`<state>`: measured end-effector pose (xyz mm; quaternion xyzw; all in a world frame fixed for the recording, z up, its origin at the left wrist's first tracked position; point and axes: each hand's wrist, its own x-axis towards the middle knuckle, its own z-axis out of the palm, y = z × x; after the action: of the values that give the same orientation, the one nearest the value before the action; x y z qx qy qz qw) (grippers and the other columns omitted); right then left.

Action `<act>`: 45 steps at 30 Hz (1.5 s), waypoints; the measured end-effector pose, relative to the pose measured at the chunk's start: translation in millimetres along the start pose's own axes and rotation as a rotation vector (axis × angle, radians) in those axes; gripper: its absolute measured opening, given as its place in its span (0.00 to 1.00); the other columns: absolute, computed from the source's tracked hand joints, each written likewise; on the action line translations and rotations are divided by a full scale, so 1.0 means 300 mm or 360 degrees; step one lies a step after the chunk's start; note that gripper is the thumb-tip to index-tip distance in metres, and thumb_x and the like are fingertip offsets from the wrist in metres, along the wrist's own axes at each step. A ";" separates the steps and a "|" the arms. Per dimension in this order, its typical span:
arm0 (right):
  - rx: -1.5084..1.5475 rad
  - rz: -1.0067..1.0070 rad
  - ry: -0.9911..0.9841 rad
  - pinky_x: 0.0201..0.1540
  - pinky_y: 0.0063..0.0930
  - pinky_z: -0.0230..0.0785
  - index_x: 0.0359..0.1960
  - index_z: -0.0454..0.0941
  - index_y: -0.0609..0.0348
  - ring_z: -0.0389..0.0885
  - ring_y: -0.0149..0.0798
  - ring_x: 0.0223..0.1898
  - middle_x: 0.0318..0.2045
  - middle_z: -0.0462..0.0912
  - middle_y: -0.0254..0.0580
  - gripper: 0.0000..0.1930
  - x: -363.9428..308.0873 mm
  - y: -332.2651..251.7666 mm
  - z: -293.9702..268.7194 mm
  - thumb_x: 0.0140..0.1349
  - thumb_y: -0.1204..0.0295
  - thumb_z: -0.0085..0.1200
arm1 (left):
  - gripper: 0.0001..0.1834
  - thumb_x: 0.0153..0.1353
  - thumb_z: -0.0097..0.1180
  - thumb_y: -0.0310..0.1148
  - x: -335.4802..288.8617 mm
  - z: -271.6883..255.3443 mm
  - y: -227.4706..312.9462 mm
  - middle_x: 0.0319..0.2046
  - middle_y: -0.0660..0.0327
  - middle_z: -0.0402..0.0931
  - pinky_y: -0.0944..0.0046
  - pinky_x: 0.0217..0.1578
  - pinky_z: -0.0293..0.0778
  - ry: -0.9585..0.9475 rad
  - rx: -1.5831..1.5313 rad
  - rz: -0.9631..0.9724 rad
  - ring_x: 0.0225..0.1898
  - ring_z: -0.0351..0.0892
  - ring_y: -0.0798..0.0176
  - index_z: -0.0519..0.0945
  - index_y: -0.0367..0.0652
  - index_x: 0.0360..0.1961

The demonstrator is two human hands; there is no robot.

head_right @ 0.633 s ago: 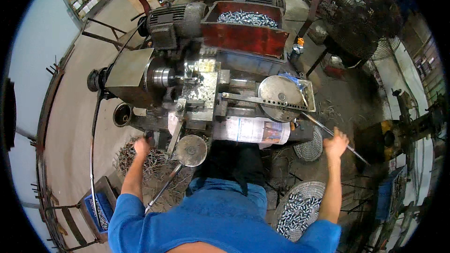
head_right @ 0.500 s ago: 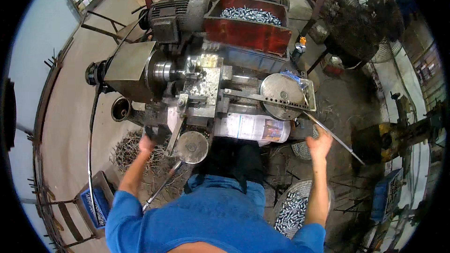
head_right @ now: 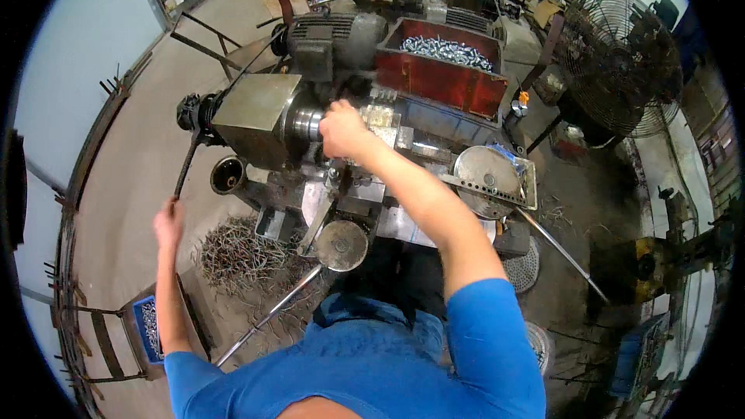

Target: The person places a metal rod into a lathe, operates the machine to thread the end, and then places the finished bolt into a basket.

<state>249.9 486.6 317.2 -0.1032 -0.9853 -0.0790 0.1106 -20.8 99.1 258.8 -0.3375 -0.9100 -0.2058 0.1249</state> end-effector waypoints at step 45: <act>0.0024 0.2423 -0.0636 0.57 0.36 0.63 0.55 0.70 0.50 0.73 0.48 0.52 0.49 0.76 0.49 0.33 -1.985 0.453 0.015 0.39 0.65 0.52 | 0.10 0.55 0.48 0.29 -0.152 0.091 -0.036 0.11 0.54 0.72 0.62 0.14 0.72 -0.0540 0.0013 -0.0234 0.11 0.75 0.60 0.72 0.29 0.26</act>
<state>847.3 508.1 191.5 -0.7612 -0.6454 0.0453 -0.0443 3.3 78.7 214.8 -0.2994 -0.9411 -0.1510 -0.0444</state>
